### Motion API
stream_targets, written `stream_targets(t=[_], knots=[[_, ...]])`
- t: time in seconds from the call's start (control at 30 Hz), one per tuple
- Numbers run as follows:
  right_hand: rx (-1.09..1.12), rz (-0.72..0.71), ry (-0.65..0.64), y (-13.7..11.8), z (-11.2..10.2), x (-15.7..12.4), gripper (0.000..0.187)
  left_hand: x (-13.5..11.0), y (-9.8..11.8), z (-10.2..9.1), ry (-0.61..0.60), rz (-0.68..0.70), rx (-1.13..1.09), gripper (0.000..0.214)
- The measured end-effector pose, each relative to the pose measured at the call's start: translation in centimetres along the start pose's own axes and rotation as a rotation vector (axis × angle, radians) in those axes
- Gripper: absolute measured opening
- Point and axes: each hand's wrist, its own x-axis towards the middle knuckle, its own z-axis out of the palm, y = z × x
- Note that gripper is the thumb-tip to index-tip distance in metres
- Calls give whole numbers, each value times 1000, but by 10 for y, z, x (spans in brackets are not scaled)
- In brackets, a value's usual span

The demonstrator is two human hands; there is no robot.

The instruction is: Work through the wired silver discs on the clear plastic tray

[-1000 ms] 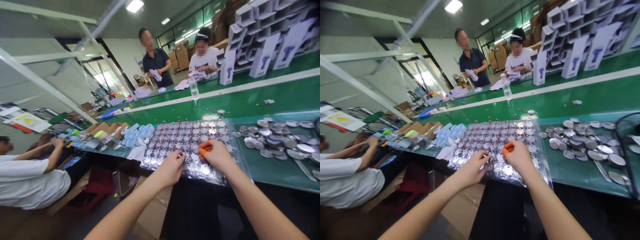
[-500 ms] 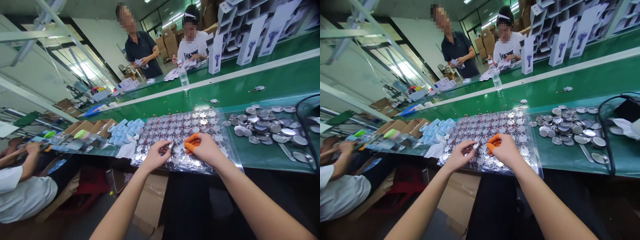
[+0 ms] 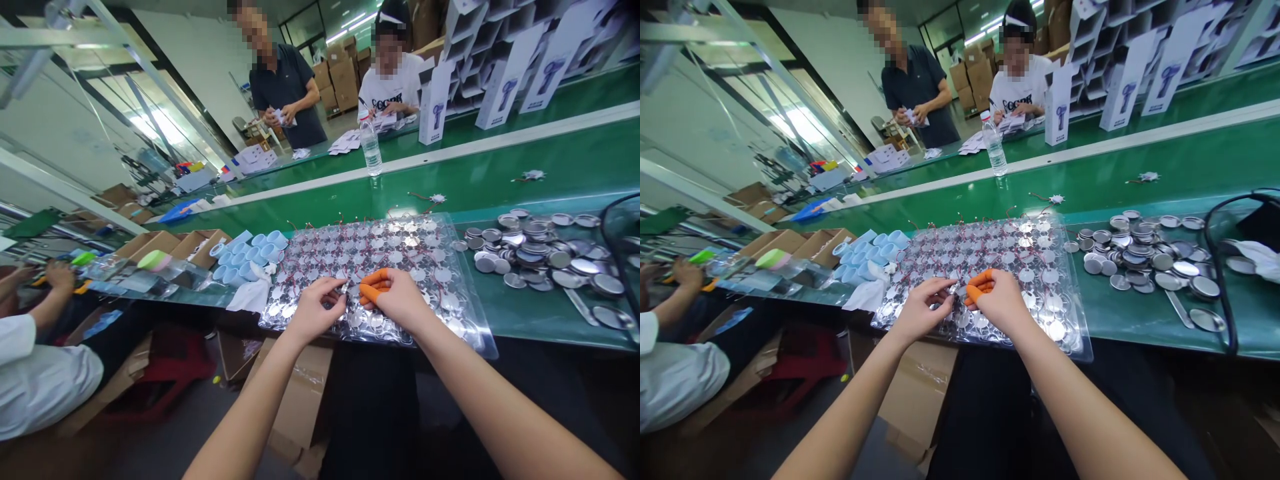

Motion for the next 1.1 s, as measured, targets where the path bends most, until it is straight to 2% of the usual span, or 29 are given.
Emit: stream_targets(t=[0.27, 0.53, 0.63, 0.83, 1.0, 1.1], knots=[[-11, 28, 30, -1, 2, 0, 11, -1, -1, 2, 14, 11, -9, 32], [-75, 10, 41, 0, 4, -2, 11, -1, 6, 8, 42, 67, 102, 33], [-190, -80, 60, 3, 2, -2, 11, -2, 10, 7, 16, 68, 147, 33], [-540, -327, 118, 7, -5, -4, 9, -1, 23, -2, -129, 76, 213, 36], [-661, -362, 140, 2, -6, -7, 9, 2, 23, -3, -151, 106, 304, 35], [-635, -320, 144, 1, -7, -6, 10, 4, 22, 0, -141, 124, 322, 33]])
